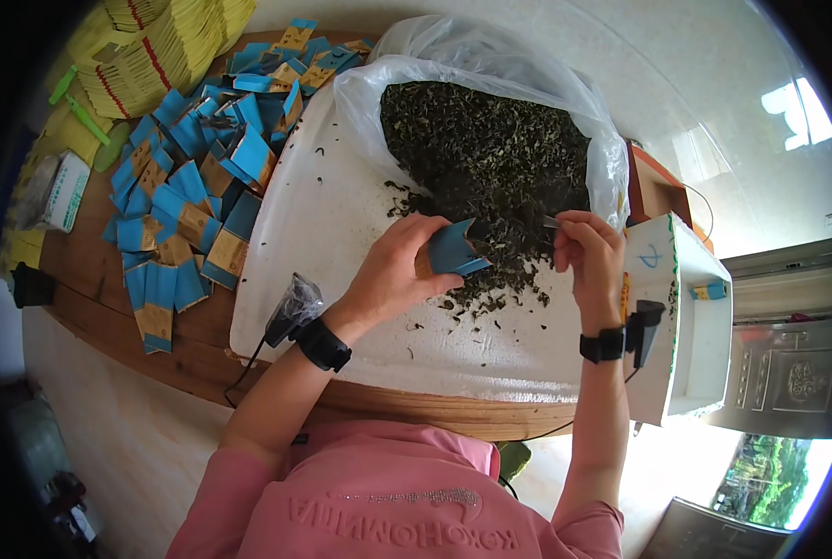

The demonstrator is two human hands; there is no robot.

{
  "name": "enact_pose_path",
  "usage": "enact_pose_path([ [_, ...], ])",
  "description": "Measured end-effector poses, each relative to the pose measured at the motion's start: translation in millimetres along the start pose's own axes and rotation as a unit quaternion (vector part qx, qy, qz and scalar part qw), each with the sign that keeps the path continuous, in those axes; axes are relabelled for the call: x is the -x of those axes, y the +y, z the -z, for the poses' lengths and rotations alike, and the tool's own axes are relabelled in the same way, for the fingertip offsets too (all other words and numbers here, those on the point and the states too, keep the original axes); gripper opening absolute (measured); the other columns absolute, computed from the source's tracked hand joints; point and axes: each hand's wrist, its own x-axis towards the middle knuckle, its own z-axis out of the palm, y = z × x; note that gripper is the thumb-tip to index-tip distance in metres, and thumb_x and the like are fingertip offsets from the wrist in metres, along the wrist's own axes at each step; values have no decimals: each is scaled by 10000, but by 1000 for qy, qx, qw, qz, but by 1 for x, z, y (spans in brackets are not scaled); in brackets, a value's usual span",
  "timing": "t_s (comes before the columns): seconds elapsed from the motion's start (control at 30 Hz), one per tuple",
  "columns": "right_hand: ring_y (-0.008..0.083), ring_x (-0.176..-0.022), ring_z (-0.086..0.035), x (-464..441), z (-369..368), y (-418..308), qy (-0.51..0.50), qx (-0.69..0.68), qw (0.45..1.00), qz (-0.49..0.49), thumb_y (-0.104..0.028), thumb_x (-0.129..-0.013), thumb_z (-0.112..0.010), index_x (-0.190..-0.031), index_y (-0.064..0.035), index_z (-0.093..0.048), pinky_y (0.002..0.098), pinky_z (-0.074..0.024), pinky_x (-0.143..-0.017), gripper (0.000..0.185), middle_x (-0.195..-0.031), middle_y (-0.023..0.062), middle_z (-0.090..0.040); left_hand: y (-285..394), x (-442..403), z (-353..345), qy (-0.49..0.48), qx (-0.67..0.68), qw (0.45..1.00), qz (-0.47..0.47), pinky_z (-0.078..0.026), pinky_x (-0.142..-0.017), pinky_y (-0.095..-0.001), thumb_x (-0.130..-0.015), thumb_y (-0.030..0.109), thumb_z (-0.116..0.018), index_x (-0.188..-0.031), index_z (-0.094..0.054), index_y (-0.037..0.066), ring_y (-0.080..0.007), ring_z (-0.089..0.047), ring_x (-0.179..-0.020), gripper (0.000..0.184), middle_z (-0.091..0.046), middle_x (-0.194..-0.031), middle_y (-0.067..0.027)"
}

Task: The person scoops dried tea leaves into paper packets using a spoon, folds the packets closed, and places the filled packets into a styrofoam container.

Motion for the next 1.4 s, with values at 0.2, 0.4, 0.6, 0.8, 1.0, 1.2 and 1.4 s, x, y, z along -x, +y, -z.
enact_pose_path([
  [0.2, 116, -464, -538, 41, -27, -26, -23, 120, 991, 52, -21, -902, -570, -960, 25, -688, 236, -416, -432, 139, -672, 54, -620, -2, 2, -2, 5, -11, 1000, -10, -485, -914, -391, -690, 203, -858, -1224, -560, -10, -338, -587, -1061, 648, -591, -1136, -153],
  [0.4, 129, -596, -625, 58, -56, -12, -46, 387, 863, 321, 17, -904, -602, -999, 6, -676, 257, -480, -549, 121, -712, 71, -646, -2, 3, -2, -1, -12, 1000, -8, -478, -931, -390, -697, 242, -837, -1228, -556, -8, -334, -579, -1076, 651, -585, -1141, -150],
  [0.6, 218, -674, -667, 62, -54, -32, -61, 414, 810, 410, 101, -866, -621, -991, 27, -669, 291, -511, -598, 153, -836, 133, -679, -5, 2, -1, 7, 46, 999, 25, -481, -929, -394, -697, 249, -829, -1215, -559, -7, -340, -580, -1071, 638, -585, -1136, -148],
  [0.8, 232, -670, -656, 61, -57, -10, -154, 473, 759, 420, 133, -815, -623, -980, 23, -675, 313, -515, -582, 205, -871, 148, -677, -2, 2, 0, -10, 2, 1000, 5, -483, -927, -399, -695, 239, -831, -1216, -558, -6, -348, -582, -1067, 637, -586, -1140, -150],
  [1.0, 166, -647, -636, 60, -53, -4, -112, 361, 838, 392, 127, -848, -622, -1001, 21, -673, 276, -489, -550, 193, -846, 136, -669, 0, 2, 0, -18, 16, 999, 30, -476, -949, -398, -692, 172, -830, -1239, -551, 5, -350, -575, -1096, 636, -579, -1178, -156],
  [1.2, 127, -647, -618, 65, -51, 1, -84, 340, 851, 391, 108, -868, -624, -1014, 33, -673, 255, -477, -552, 171, -818, 115, -659, 1, 4, 0, -30, -13, 999, 29, -465, -981, -404, -687, 112, -826, -1268, -535, 25, -348, -554, -1150, 656, -564, -1221, -153],
  [1.4, 103, -641, -609, 65, -46, 4, -85, 368, 825, 420, 105, -881, -595, -1020, 30, -674, 229, -470, -569, 177, -792, 74, -646, 2, 2, 1, -39, -11, 999, 30, -465, -979, -410, -694, 109, -825, -1264, -540, 45, -346, -558, -1134, 640, -567, -1218, -145],
])
